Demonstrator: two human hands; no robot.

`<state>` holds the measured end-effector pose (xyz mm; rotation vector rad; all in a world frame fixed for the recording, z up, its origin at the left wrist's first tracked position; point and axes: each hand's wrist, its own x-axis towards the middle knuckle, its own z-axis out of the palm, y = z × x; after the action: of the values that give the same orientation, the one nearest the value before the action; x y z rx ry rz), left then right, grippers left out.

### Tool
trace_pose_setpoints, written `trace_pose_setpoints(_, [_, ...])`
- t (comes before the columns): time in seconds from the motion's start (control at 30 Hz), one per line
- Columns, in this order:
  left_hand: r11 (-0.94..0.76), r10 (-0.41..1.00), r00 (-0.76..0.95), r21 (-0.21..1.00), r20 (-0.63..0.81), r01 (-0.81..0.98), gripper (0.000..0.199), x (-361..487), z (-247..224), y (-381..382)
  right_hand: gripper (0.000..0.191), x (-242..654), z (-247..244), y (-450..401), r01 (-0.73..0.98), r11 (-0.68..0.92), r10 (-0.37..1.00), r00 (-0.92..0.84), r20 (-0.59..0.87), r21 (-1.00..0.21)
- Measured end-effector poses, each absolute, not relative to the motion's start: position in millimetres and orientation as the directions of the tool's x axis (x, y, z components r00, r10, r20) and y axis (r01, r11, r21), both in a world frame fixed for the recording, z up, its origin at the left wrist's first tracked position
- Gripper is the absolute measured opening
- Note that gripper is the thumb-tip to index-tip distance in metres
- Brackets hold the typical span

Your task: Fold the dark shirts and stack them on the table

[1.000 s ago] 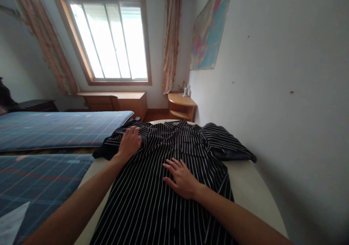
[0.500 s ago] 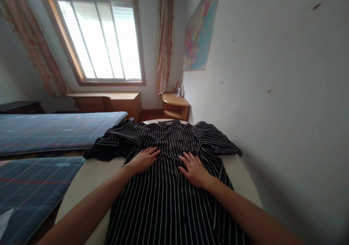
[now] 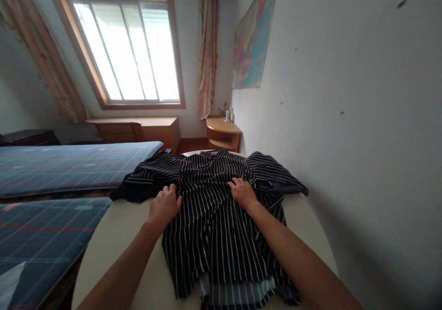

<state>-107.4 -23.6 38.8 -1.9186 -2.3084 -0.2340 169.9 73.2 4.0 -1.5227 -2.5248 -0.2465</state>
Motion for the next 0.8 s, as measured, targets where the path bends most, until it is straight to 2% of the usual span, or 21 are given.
trace_pose_setpoints(0.1, [0.292,0.947,-0.296,0.053,0.125,0.955,0.04,-121,31,-30,0.043,165,10,70,0.855,0.508,0.815,-0.516,0.261,0.103])
trace_pose_setpoints(0.2, [0.26,0.962,-0.27,0.141,0.053,0.955,0.045,-136,19,-29,0.042,160,15,64,0.85,0.523,0.828,-0.524,0.2,0.061])
trace_pose_setpoints(0.3, [0.166,0.98,-0.189,0.277,0.06,0.947,0.047,-146,9,-23,0.05,154,21,50,0.884,0.464,0.883,-0.457,0.11,-0.052])
trace_pose_setpoints(0.37, [0.116,0.978,-0.173,0.386,0.116,0.915,0.047,-149,7,-18,0.052,148,29,33,0.874,0.465,0.885,-0.452,0.116,-0.144])
trace_pose_setpoints(0.43, [0.056,0.964,-0.181,0.515,0.194,0.855,0.043,-148,9,-14,0.046,139,37,12,0.813,0.53,0.848,-0.504,0.165,-0.239])
trace_pose_setpoints(0.5, [-0.053,0.95,-0.167,0.664,0.263,0.746,0.04,-145,13,-11,0.042,131,43,-13,0.676,0.641,0.765,-0.603,0.226,-0.364])
trace_pose_setpoints(0.57, [-0.158,0.959,-0.098,0.79,0.265,0.593,0.044,-141,17,-10,0.041,125,43,-34,0.526,0.739,0.654,-0.709,0.264,-0.42])
trace_pose_setpoints(0.63, [-0.212,0.973,0.02,0.858,0.229,0.467,0.053,-135,18,-13,0.047,123,39,-47,0.491,0.758,0.619,-0.75,0.235,-0.43])
trace_pose_setpoints(0.8, [-0.35,0.924,0.283,0.866,0.257,0.356,0.076,-119,10,-24,0.062,137,21,-39,0.569,0.664,0.712,-0.68,0.177,-0.486])
